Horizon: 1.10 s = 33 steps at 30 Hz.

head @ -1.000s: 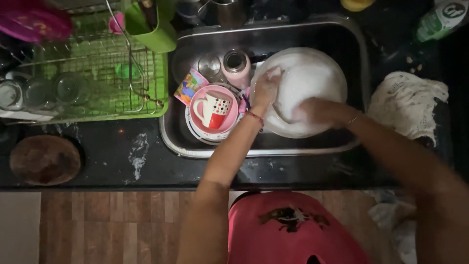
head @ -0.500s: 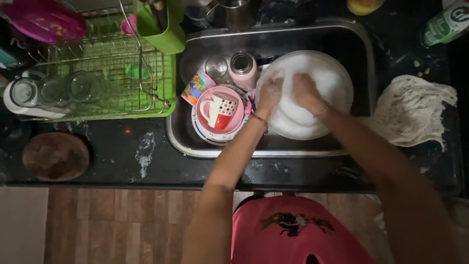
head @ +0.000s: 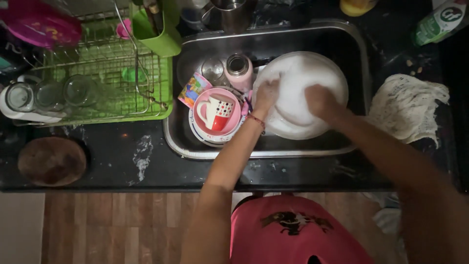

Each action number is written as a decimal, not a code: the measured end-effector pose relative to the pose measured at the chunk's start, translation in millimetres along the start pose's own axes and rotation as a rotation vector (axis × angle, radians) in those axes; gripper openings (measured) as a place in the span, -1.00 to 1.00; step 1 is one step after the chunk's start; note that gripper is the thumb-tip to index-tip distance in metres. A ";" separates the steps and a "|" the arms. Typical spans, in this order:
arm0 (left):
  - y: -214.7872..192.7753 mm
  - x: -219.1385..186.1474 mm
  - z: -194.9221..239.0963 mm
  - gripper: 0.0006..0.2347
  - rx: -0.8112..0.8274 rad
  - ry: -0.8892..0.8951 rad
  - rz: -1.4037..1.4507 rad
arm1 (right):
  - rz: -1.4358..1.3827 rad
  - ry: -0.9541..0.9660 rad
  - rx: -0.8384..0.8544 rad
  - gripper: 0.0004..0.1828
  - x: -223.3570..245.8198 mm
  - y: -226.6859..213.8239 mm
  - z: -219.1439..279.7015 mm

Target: Washing and rinsing dishes in a sink using soap and a sponge

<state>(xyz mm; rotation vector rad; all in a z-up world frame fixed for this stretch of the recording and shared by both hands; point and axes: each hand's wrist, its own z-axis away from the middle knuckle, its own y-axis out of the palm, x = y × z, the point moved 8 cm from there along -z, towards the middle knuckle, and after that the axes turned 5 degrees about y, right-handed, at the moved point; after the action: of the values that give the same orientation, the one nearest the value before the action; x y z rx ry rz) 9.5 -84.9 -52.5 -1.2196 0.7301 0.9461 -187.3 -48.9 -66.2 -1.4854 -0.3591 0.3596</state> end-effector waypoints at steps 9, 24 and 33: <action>39.4 26.8 -45.7 -0.58 -0.063 0.435 -0.108 | -1.557 0.754 0.048 -0.33 -6.3 92.9 -29.3; 22.2 31.1 -25.8 -0.48 0.004 -0.054 0.076 | -0.459 -0.128 0.254 -0.58 -10.1 30.1 34.8; 48.1 75.9 -56.8 -0.41 0.026 -0.100 -0.057 | 0.357 -0.359 -0.325 -0.67 -45.1 148.3 -3.5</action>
<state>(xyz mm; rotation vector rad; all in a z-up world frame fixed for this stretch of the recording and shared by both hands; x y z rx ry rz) 1.6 -121.6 -152.0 -1.1560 0.6236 0.9411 -228.0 -64.2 -215.0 -1.8087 -0.4523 0.8935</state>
